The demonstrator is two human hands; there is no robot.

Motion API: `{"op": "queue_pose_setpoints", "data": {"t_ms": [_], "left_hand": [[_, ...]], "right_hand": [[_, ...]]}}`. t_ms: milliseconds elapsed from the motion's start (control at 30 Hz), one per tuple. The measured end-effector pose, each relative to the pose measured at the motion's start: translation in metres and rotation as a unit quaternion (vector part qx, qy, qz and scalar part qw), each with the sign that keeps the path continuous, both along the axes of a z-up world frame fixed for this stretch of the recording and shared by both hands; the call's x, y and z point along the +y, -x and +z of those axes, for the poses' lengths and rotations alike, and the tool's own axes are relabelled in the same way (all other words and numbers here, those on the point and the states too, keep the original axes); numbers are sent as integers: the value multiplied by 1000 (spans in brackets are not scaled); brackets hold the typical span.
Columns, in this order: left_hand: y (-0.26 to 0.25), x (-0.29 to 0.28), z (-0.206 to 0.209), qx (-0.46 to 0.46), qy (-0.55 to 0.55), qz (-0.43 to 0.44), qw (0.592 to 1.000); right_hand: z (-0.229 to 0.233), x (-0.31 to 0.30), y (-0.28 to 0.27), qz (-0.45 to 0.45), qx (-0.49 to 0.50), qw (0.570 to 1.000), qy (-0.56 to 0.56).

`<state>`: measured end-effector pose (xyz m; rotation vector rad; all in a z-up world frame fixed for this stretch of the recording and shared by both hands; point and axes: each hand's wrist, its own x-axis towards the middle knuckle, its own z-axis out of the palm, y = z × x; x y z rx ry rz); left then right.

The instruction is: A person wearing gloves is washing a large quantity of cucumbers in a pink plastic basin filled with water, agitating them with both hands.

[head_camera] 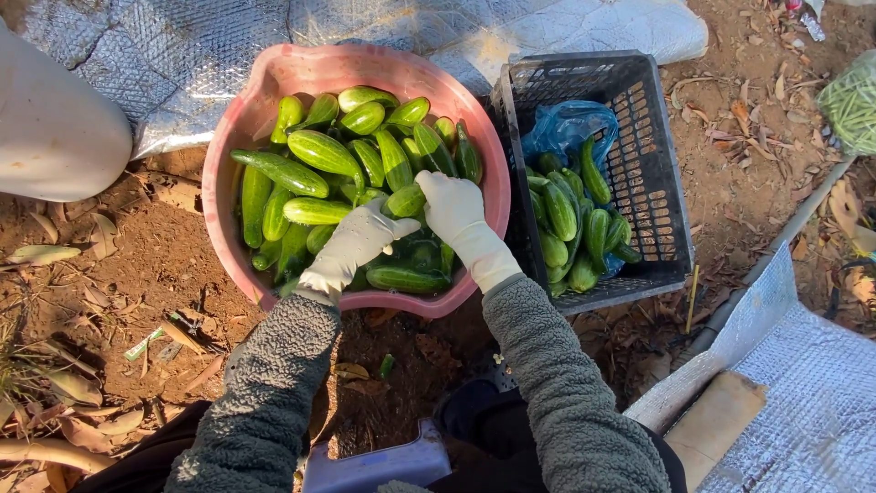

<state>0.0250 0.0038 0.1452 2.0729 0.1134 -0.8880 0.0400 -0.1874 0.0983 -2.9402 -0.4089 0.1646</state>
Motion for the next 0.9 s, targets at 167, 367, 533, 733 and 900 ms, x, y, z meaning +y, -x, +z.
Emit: {"op": "queue_pose_setpoints", "data": {"t_ms": [167, 367, 533, 733, 900], "left_hand": [[0, -10, -103, -160, -143, -81, 973], [16, 4, -154, -254, -132, -97, 953], [30, 8, -153, -246, -163, -138, 945], [31, 1, -171, -283, -208, -165, 922], [36, 1, -134, -265, -180, -127, 939]], "right_hand": [[-63, -2, -3, -68, 90, 992, 59], [-60, 15, 13, -16, 26, 996, 80], [-127, 27, 15, 59, -86, 979, 175], [-175, 33, 14, 40, -54, 979, 192], [-161, 21, 25, 72, 6, 978, 197]]}}
